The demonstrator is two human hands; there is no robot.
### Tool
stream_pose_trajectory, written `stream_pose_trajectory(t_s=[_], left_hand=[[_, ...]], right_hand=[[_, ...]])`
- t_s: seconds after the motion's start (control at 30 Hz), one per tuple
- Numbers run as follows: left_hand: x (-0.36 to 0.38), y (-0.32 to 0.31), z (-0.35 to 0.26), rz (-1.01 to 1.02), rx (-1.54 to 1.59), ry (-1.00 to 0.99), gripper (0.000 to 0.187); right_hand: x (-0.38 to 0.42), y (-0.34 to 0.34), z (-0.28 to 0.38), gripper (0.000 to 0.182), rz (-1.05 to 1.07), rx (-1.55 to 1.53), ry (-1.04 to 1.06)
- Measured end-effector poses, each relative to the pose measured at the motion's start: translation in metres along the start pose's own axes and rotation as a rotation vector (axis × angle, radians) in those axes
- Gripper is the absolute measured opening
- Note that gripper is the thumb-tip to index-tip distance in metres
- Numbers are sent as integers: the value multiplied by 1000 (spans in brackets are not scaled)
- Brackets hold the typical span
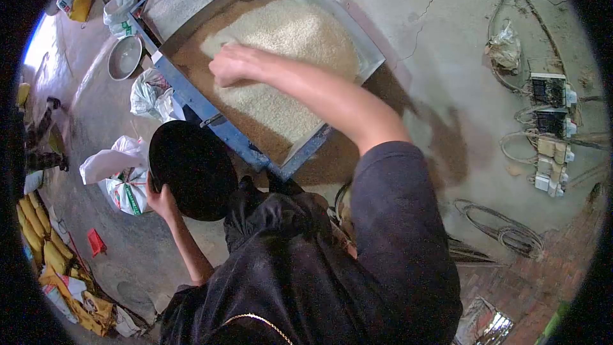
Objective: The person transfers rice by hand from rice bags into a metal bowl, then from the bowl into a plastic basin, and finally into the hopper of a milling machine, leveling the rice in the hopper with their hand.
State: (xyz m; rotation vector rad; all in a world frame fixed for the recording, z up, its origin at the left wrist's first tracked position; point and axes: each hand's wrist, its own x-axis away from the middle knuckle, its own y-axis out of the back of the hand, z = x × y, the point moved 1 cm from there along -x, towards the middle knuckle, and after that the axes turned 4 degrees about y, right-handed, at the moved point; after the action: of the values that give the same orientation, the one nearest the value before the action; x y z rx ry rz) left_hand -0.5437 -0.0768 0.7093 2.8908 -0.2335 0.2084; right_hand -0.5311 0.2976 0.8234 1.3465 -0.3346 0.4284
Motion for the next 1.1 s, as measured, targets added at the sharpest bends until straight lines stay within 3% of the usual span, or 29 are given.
stream_pose_trajectory(t_s=[0.13, 0.27, 0.33, 0.5, 0.57, 0.6, 0.67, 0.7, 0.77, 0.8, 0.87, 0.9, 0.93, 0.97, 1.07, 1.1], left_hand=[[4, 2, -5, -28, 22, -17, 58], [6, -10, -23, -45, -5, -15, 59], [7, -21, -34, -85, -23, 9, 59], [6, -25, -55, -99, -1, -61, 59], [9, -27, -62, -134, 15, -85, 58], [14, -28, -68, -116, 19, -99, 58], [28, -29, -77, -138, 12, -129, 58], [34, -30, -76, -179, -74, -145, 59], [41, -31, -77, -218, -165, -163, 59], [46, -33, -78, -217, -115, -124, 59], [51, -35, -76, -209, -67, -88, 60], [52, -33, -74, -213, -69, -58, 60], [54, -33, -72, -215, -72, -27, 60], [57, -33, -70, -205, -78, -22, 60], [69, -38, -72, -195, -16, 6, 60], [70, -36, -66, -196, 11, -21, 60]], right_hand=[[32, 16, -11, 24, 73, 60, 43], [35, -1, 10, 23, -16, 148, 63], [33, -35, 27, 20, -173, 302, 298], [53, -61, -1, 18, -441, 344, 337], [58, -62, -17, 18, -150, 401, 288], [70, -47, -19, 18, -159, 401, 299], [90, -2, -23, 17, 83, 216, 95], [81, -7, -22, 17, 74, 213, 109], [46, -32, -17, 13, -253, 187, 224], [29, -52, -9, 14, -697, 164, 319], [12, -61, 6, 19, -702, 125, 386], [9, -61, 14, 24, -261, 106, 356], [5, -71, 14, 25, -467, 173, 358], [7, -77, 10, 25, -463, 164, 350], [36, -55, 2, 20, -204, 290, 353], [36, -55, -5, 20, -205, 293, 351]])
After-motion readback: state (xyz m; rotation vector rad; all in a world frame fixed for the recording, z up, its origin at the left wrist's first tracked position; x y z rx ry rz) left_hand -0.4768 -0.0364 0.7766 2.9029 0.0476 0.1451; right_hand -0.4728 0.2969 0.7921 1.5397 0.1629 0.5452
